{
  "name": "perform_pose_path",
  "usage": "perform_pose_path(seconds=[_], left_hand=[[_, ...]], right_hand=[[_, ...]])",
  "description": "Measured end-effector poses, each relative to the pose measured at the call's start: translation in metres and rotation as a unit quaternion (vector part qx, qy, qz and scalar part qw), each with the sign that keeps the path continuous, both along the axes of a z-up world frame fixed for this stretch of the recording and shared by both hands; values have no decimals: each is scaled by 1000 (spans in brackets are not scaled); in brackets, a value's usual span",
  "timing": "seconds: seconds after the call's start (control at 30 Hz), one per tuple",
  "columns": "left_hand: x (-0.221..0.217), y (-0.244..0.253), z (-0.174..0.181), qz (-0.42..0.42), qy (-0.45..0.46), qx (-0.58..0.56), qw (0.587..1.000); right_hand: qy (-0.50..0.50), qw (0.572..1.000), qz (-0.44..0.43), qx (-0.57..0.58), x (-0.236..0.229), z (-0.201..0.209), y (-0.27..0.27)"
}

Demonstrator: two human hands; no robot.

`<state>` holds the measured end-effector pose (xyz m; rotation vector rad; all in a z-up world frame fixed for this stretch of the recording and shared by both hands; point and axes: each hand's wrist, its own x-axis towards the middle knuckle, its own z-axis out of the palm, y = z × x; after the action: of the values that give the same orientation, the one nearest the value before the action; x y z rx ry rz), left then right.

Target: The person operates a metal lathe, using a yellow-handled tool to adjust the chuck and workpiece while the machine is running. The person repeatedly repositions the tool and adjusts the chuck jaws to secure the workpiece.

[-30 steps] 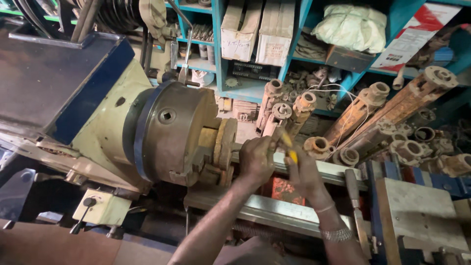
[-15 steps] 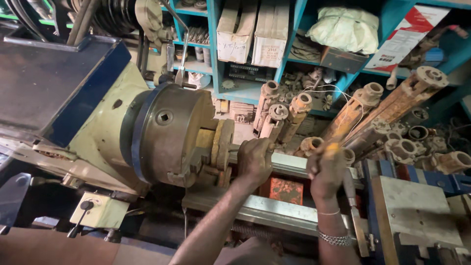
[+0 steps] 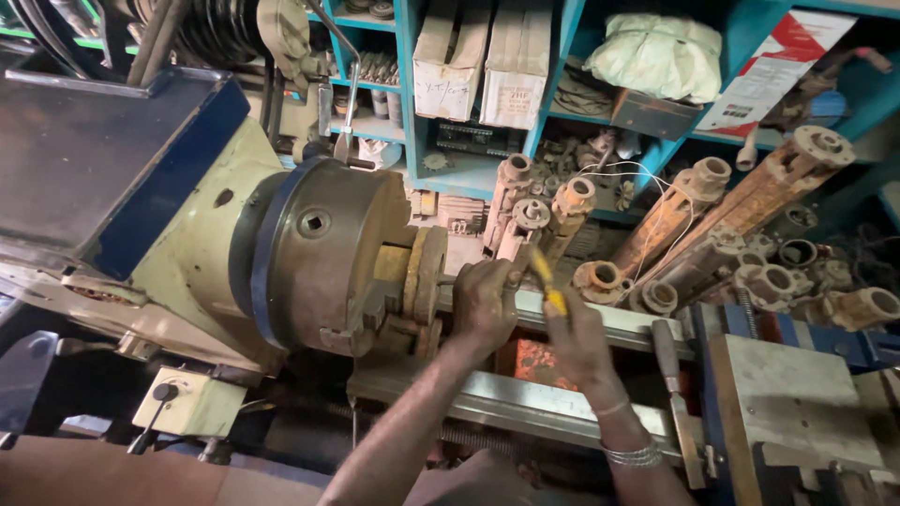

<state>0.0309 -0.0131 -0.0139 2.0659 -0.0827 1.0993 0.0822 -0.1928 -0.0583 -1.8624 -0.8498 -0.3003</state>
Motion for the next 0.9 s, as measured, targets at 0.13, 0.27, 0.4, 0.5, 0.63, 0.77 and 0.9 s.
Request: perform_pose_path(seconds=[0.13,0.27,0.4,0.5,0.63,0.77,0.9], left_hand=[[0,1,1,2,-7,-6,1000],[-2,0,0,-4,-17,-4,1000],[2,2,2,0,-30,-12,999],[-1,2,-1,-3,-39,-8,999],[-2,3,-2,-6,-41,2,999],[2,4,-3,-14,-44,-15,999],[-2,4,-9,-13,-45,-1,999]], right_hand=[[184,893,105,398,8,-12,-4],[-436,868,-142,-193,3,-15,-10],[98,981,-2,170,1,-4,-6],[47,937,20,345,-3,1,1],[-134,989,-48,-41,-6,5,2],[224,869,93,432,-3,6,5],[-58,994,-88,38,-11,0,10]])
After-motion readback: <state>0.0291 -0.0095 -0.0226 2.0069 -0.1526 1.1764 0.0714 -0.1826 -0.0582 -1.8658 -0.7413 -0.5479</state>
